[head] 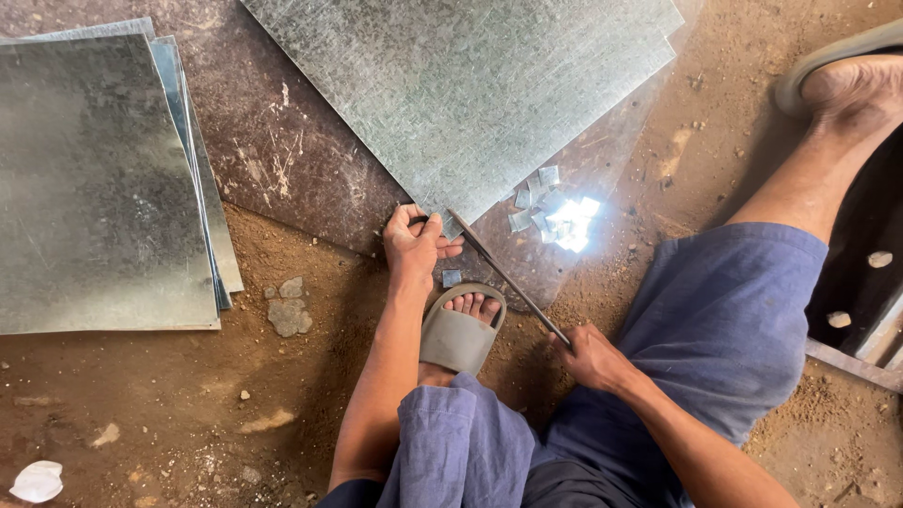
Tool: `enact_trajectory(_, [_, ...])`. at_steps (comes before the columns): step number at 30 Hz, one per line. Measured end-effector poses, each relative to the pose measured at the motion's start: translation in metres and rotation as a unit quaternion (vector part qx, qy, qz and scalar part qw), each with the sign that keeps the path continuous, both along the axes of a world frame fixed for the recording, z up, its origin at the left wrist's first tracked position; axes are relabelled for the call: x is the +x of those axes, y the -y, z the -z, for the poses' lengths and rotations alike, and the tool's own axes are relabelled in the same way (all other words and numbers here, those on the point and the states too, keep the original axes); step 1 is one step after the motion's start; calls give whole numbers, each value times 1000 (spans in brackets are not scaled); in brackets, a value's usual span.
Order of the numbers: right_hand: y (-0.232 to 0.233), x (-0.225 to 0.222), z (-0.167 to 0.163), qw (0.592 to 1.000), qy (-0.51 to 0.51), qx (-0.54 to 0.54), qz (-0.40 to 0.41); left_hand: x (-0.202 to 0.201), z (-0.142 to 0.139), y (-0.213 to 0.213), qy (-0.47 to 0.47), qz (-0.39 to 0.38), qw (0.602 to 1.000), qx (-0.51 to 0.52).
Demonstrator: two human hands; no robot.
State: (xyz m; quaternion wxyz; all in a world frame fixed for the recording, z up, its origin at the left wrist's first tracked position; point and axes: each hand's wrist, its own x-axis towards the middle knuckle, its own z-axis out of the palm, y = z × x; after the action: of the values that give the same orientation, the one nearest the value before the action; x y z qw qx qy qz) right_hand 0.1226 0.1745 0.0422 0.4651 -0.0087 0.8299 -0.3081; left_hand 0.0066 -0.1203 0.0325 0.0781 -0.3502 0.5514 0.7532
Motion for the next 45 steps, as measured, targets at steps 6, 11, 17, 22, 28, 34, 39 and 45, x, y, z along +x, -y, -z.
enact_trajectory(6, [2,0,4,1000,12,17,-5,1,2,0,1,-10,1000,-3])
enact_trajectory(11, [4,0,-1,1000,20,3,1,1,2,0,1,-11,1000,-9])
enact_trajectory(17, [6,-2,-4,999,25,19,-19,0,-1,-1,2,-13,1000,-5])
enact_trajectory(22, [-16,23,-23,986,122,-86,80,0,2,6,-44,8,997,-61])
enact_trajectory(28, [-12,53,-18,971,94,-74,209,-48,10,2,-5,-96,992,83])
enact_trajectory(34, [-1,40,-17,996,62,37,49,-54,-19,15,-30,-167,985,-33])
enact_trajectory(39, [11,41,-5,968,192,12,160,-38,-16,-23,-96,-289,938,165])
enact_trajectory(45, [8,85,-7,871,185,-145,430,-17,22,-60,-4,-91,922,377])
